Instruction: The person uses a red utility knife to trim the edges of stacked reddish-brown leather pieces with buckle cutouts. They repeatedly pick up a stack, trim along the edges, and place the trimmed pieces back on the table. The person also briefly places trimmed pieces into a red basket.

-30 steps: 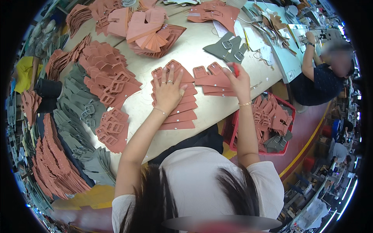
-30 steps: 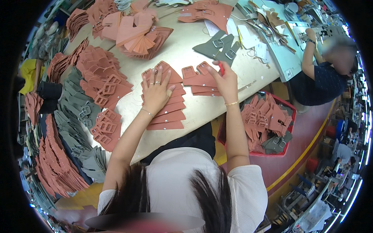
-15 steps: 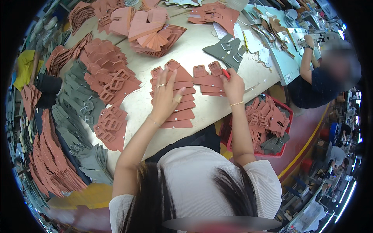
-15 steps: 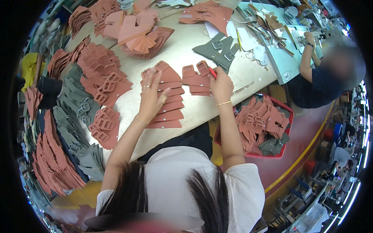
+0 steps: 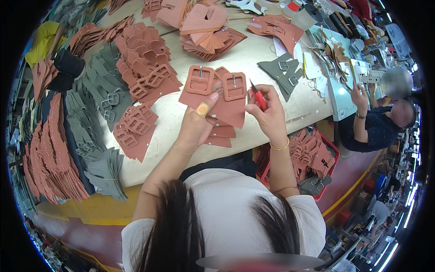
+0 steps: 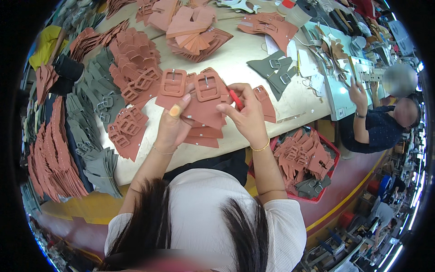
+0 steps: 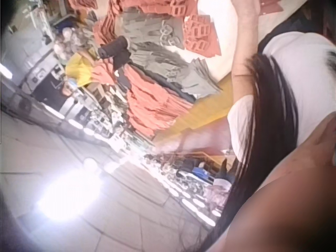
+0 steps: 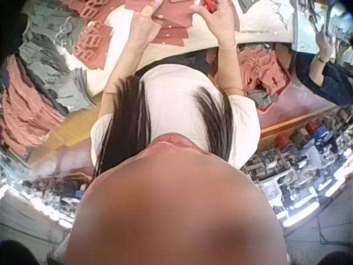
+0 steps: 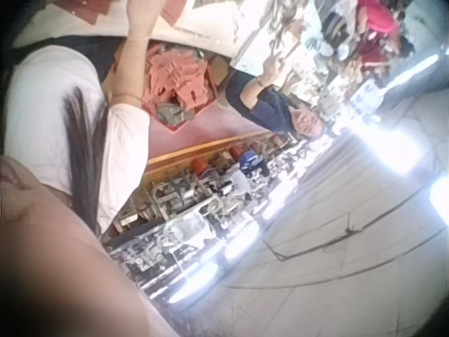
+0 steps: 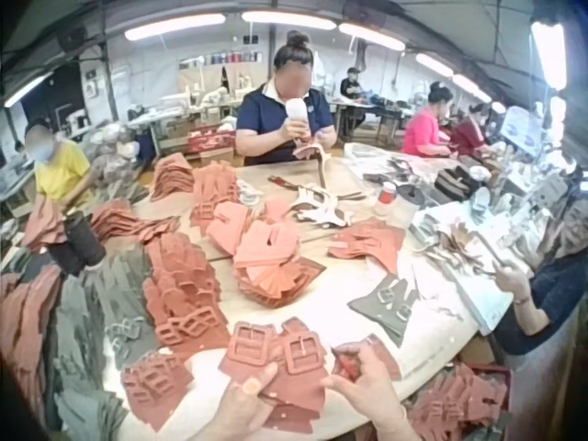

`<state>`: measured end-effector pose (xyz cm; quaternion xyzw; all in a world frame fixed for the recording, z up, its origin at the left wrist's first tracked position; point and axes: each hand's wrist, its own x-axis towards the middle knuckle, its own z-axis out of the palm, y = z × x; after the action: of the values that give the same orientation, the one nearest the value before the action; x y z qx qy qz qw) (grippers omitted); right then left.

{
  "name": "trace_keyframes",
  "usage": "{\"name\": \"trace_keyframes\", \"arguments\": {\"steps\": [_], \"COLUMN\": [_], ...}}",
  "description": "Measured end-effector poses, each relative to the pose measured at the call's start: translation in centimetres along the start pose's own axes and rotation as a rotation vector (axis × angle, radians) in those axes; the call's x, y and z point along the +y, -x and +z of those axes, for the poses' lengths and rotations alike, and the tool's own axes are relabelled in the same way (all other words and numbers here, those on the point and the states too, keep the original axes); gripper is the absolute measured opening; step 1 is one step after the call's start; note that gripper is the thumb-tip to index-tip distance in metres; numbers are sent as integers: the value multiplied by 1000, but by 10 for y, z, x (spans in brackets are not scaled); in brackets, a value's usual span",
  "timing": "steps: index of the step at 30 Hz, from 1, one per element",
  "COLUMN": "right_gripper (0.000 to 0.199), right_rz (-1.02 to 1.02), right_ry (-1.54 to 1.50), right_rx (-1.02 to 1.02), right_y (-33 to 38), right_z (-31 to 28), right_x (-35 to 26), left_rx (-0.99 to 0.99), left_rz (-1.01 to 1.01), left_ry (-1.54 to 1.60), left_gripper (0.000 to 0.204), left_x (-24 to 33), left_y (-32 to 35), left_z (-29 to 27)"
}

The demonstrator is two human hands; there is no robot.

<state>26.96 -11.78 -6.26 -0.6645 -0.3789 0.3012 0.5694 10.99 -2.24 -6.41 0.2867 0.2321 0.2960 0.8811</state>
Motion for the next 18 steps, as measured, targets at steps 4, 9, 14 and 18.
{"name": "trace_keyframes", "arguments": {"steps": [4, 9, 14, 18], "right_gripper": [34, 29, 29, 28], "right_rz": [-210, -395, -376, -407], "right_ry": [192, 412, 472, 435], "right_rx": [2, 1, 41, 68], "right_y": [1, 2, 2, 1], "right_z": [-1, -3, 0, 2], "right_x": [-11, -29, -28, -23], "left_rx": [-39, -23, 2, -3], "left_rz": [106, 94, 207, 253], "left_ry": [-126, -199, -311, -359], "left_gripper": [49, 54, 55, 52], "left_x": [18, 24, 20, 17], "left_y": [7, 10, 9, 6], "left_z": [5, 5, 7, 8]}}
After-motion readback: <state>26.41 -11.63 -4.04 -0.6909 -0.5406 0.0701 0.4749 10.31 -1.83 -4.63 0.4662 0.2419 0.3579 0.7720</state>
